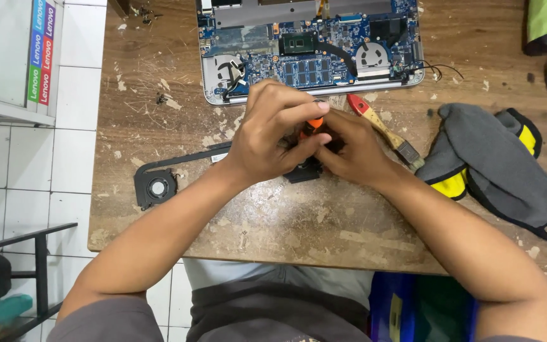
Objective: Using a screwdriver to disassemble and inspect a laptop cooling fan on a workbench.
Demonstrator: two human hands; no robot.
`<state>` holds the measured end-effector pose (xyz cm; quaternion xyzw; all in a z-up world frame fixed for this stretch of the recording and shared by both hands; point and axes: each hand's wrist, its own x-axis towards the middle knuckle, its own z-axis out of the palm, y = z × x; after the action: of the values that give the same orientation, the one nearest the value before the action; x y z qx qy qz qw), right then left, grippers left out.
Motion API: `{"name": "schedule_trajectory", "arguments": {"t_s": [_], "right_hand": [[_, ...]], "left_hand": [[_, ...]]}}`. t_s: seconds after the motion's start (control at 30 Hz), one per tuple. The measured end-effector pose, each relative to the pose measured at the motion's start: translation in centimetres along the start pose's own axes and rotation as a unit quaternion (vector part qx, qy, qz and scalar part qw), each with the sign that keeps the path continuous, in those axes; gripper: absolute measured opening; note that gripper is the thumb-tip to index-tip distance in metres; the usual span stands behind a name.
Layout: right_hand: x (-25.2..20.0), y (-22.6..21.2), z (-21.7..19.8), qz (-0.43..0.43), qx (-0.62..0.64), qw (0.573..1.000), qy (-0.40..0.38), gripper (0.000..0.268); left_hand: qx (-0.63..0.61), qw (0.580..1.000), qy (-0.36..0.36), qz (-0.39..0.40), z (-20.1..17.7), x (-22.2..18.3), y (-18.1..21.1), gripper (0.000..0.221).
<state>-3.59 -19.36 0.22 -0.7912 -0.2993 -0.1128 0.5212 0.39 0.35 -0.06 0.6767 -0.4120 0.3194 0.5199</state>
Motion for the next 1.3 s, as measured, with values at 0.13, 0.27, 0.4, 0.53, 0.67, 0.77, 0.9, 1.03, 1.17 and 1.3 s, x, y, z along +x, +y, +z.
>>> {"name": "schedule_trajectory", "arguments": {"t_s": [0.13,0.27,0.4,0.53,0.67,0.77,0.9,1.03,1.17,1.3], "right_hand": [[0.2,-0.4,0.1,0.004,0.0,1.0,0.003,0.013],[0.1,-0.3,0.2,0.019,0.008,1.0,0.002,0.012],[0.3,-0.5,0.1,0.014,0.022,1.0,-0.002,0.008],[0.2,-0.4,0.1,0.014,0.027,1.0,-0.009,0.009],[0.4,-0.9,-0.1,0.008,0.019,1.0,-0.014,0.008],[0.7,-1.4,0.0,0.007,0.016,1.0,-0.014,0.01],[0.7,-2.2,-0.6,0.022,-0.033,0.997,-0.064,0.013],[0.6,-2.1,-0.4,0.017,-0.036,0.997,-0.061,0.019],[0.3,-1.8,-0.5,0.043,-0.045,0.996,-0.059,0.013],[0.0,-1.6,-0.2,0.027,-0.039,0.998,-0.04,0.005]], "left_hand": [[0.003,1.0,0.008,0.005,-0.3,0.3,0.0,0.033],[-0.008,1.0,-0.002,-0.01,-0.3,0.2,-0.1,0.029],[-0.01,1.0,-0.008,-0.026,0.0,0.4,0.5,0.03],[-0.022,0.999,-0.013,-0.034,0.0,0.3,0.4,0.031],[-0.012,0.999,-0.023,-0.021,0.1,-0.3,-0.2,0.034],[0.001,0.999,-0.028,-0.015,0.0,-0.5,-0.5,0.039],[0.033,0.994,-0.107,-0.01,-1.5,0.6,0.9,0.032],[0.031,0.994,-0.106,-0.013,-1.3,0.3,0.5,0.033],[0.026,0.993,-0.115,-0.006,-1.4,0.2,0.4,0.035],[0.016,0.992,-0.123,-0.012,-1.6,0.7,0.9,0.033]]}}
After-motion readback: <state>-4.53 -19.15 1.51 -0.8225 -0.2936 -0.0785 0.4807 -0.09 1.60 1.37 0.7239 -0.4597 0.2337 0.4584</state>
